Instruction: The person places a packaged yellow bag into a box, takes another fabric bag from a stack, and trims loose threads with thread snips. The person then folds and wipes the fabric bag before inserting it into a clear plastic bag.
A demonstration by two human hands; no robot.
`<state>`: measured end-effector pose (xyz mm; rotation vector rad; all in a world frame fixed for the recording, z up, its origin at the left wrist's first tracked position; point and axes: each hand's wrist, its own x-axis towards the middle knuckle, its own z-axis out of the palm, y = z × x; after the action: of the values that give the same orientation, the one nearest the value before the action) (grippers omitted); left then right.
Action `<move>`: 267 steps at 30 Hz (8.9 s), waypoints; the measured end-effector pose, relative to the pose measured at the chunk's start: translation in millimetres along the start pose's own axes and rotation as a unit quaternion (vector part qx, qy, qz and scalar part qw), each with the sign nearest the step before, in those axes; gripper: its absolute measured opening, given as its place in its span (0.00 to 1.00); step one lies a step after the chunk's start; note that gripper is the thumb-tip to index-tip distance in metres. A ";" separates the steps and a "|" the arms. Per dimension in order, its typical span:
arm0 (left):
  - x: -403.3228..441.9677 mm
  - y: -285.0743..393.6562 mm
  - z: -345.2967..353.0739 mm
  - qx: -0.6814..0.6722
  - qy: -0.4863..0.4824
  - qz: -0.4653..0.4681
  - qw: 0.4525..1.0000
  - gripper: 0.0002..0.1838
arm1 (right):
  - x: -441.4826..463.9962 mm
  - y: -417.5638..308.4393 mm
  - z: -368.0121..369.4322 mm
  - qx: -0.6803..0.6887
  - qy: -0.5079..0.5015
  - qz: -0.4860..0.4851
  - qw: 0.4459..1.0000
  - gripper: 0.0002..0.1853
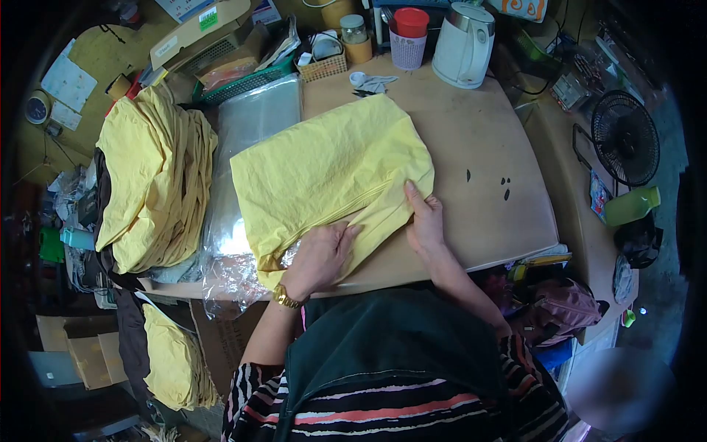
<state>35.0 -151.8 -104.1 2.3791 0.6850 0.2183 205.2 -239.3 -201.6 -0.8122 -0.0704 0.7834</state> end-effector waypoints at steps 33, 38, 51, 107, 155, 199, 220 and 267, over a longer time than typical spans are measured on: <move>11.2 -16.8 4.3 -0.011 0.132 -0.018 0.991 0.20 | 3.0 0.7 28.1 -0.148 -0.133 0.028 0.980 0.20; 19.7 -15.3 1.1 -0.040 0.149 0.000 0.988 0.23 | -35.5 -5.3 46.0 -0.227 -0.254 0.181 0.923 0.22; 20.2 -27.6 -8.9 -0.077 0.011 -0.001 0.997 0.20 | -28.5 -10.0 28.0 -0.288 -0.212 0.081 0.930 0.14; 49.5 24.9 -22.4 -0.133 0.237 0.200 0.942 0.10 | -5.6 -73.9 42.7 -0.157 -0.129 -0.112 0.973 0.14; 34.8 -11.0 -203.6 -0.071 0.494 0.234 0.835 0.07 | 41.5 -292.0 127.4 -0.510 -0.219 -0.537 0.635 0.11; 26.3 -121.6 -27.9 -0.114 0.333 0.167 0.921 0.04 | 53.5 -109.6 -37.0 -0.416 -0.146 -0.298 0.846 0.06; 14.7 -58.0 -15.6 -0.027 0.387 0.130 0.912 0.05 | -5.2 -36.6 124.3 -0.697 -0.354 -0.315 0.538 0.09; 5.4 -125.0 -0.4 -0.152 0.346 -0.077 0.923 0.11 | 67.1 -122.5 -115.0 -0.467 0.171 -0.311 0.810 0.10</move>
<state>-13.0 -66.7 -182.3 1.9110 1.0593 1.0497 366.6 -319.9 -215.0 -1.7405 -0.4031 -0.0978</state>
